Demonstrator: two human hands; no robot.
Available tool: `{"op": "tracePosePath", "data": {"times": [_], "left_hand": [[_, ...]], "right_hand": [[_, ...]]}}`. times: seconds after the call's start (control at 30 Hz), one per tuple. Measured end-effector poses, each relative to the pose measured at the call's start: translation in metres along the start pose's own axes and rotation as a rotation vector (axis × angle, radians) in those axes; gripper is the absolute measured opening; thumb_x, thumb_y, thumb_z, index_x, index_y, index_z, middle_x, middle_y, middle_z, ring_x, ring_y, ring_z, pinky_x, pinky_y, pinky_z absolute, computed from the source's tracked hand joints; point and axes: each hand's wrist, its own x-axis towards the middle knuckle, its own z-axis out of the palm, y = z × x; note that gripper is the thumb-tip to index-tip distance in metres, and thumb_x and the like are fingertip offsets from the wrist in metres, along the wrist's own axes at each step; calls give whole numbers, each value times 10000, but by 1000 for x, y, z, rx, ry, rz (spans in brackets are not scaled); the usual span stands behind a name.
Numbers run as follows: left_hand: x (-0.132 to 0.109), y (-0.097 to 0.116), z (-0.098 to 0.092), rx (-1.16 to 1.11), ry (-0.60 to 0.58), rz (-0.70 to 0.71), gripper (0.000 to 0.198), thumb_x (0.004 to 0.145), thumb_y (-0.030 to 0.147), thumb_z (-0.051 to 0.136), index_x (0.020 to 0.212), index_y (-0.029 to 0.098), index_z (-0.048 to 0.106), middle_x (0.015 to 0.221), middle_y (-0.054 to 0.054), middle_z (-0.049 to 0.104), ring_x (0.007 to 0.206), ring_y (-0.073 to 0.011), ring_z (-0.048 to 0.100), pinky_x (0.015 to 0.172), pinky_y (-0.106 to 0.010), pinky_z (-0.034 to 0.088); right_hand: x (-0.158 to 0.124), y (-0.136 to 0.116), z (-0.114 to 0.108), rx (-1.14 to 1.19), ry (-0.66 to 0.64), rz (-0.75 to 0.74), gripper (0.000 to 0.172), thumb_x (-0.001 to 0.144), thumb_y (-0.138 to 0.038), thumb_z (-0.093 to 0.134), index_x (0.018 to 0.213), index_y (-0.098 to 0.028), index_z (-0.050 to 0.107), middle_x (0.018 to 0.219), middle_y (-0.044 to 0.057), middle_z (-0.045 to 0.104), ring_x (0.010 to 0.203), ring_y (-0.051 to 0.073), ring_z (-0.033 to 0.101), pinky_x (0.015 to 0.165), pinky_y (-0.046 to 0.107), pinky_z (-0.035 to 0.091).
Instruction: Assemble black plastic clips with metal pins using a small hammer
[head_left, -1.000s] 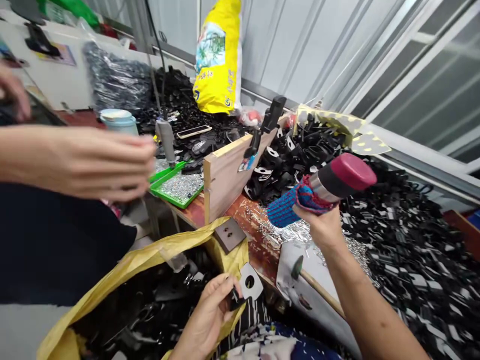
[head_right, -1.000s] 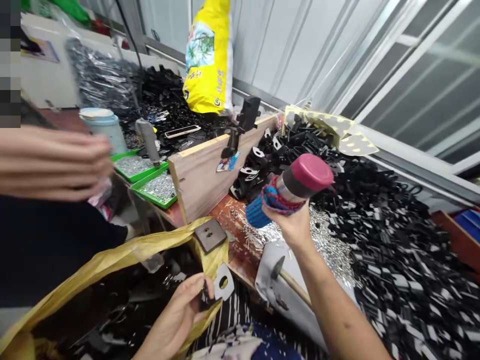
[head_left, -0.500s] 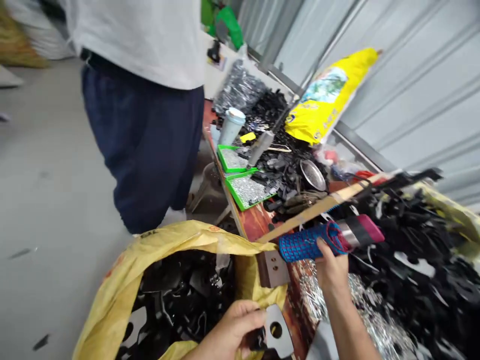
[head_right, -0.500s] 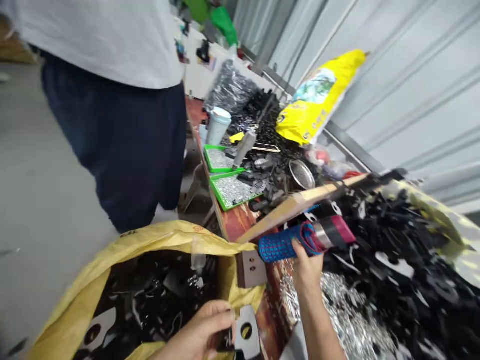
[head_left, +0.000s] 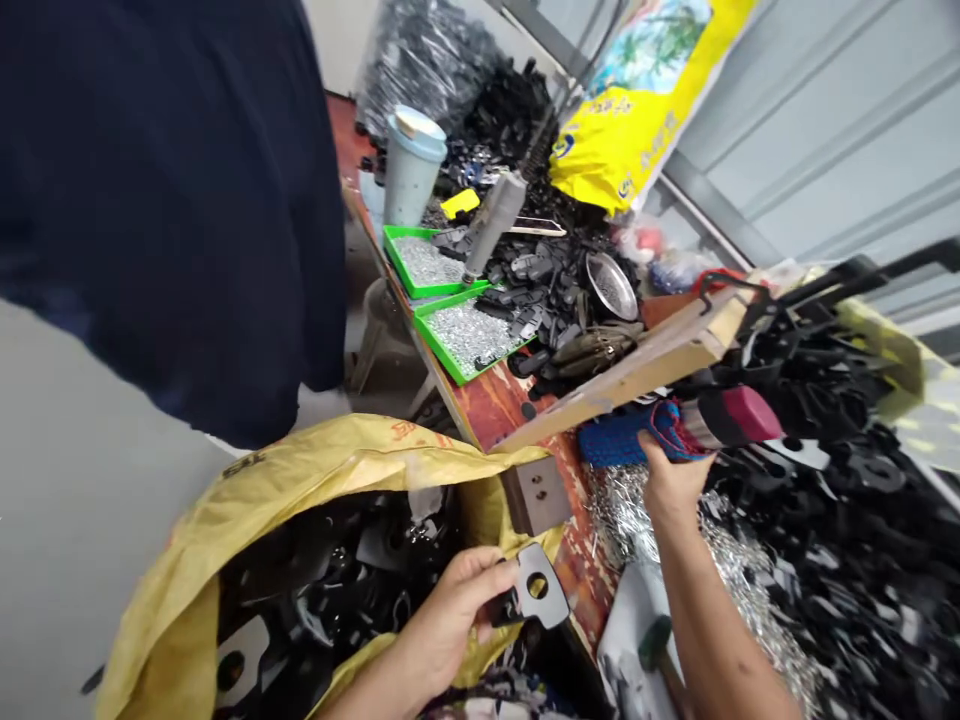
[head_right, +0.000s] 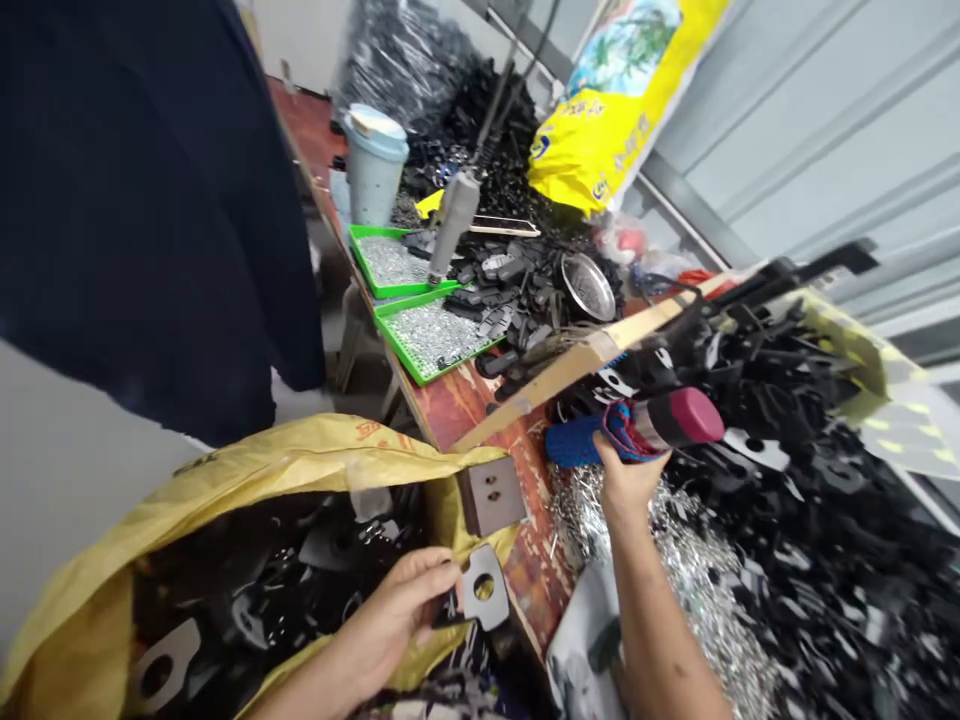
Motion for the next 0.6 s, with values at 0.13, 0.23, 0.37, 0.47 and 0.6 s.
{"op": "tracePosePath", "data": {"times": [0.13,0.23,0.37,0.47,0.6], "left_hand": [[-1,0,0,15,22,-16,466,658,537,901,668,132,671,632,-11,620,513,-68,455,441,-177,242],[0,-2,0,10,42,-15,465,637,535,914,673,139,674,624,-8,615,521,-76,469,449,-176,249],[7,-5,-4,30,15,6,484,671,564,889,672,127,681,654,-47,656,494,-71,454,414,-191,162],[17,-12,-10,46,-59,20,504,696,594,869,675,118,701,659,-66,676,462,-68,433,405,-206,185],[35,-27,-15,-38,-120,62,548,604,619,916,615,121,686,609,-58,659,498,-95,509,483,-215,342]], "right_hand": [[-9,-16,4,109,14,10,841,601,-338,888,1335,-224,493,1274,63,646,1156,234,653,1169,532,390],[-23,-24,20,58,-31,33,848,607,-357,892,1335,-214,482,1299,90,639,1162,242,647,1157,523,403],[-46,-21,45,-63,-166,126,932,638,-430,883,1397,-188,399,1367,172,610,1209,282,629,1133,543,426],[-51,-15,47,-91,-200,130,931,647,-462,875,1400,-191,398,1391,182,606,1223,302,630,1140,578,416],[-39,-7,24,-140,-292,140,854,611,-489,887,1311,-212,485,1226,140,700,1158,354,667,1121,665,410]]}}
